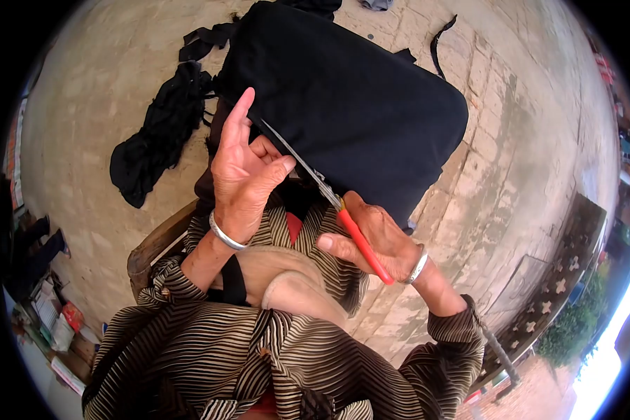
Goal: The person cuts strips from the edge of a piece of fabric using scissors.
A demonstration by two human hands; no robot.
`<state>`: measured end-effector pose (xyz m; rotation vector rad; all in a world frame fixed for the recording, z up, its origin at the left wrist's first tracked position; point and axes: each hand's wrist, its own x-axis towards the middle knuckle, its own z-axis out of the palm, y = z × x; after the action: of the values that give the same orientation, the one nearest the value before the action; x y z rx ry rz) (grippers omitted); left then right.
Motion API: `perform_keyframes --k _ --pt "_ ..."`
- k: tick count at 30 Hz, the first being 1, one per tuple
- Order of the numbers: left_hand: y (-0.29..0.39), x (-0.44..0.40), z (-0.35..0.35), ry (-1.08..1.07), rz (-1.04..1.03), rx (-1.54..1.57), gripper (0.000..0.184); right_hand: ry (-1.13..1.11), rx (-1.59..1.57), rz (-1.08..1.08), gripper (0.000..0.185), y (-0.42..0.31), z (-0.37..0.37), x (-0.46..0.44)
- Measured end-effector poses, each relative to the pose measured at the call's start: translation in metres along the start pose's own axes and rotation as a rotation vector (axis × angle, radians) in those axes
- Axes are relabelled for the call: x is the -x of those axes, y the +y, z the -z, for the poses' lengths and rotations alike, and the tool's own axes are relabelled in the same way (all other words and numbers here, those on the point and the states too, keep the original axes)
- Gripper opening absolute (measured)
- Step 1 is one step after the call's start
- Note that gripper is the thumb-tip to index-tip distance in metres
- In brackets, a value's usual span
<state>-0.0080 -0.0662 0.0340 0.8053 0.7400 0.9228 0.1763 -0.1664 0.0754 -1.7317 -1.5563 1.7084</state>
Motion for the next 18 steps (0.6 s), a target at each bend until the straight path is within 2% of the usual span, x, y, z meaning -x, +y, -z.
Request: perform_keyframes --k 6,10,13,18 --pt "0.001 0.0 0.001 -0.015 0.01 0.009 0.088 0.111 -0.022 -0.075 0.062 -0.006 -0.007 0.002" --pt "0.001 0.001 -0.004 -0.018 0.004 0.003 0.089 0.051 -0.048 -0.058 0.06 -0.002 0.001 0.007" --pt "-0.001 0.001 -0.003 -0.031 0.001 0.013 0.09 -0.007 -0.044 -0.006 0.061 0.0 0.002 0.004" --pt "0.001 0.001 -0.003 -0.033 0.01 0.023 0.089 0.108 -0.136 0.105 0.063 0.006 -0.01 -0.007"
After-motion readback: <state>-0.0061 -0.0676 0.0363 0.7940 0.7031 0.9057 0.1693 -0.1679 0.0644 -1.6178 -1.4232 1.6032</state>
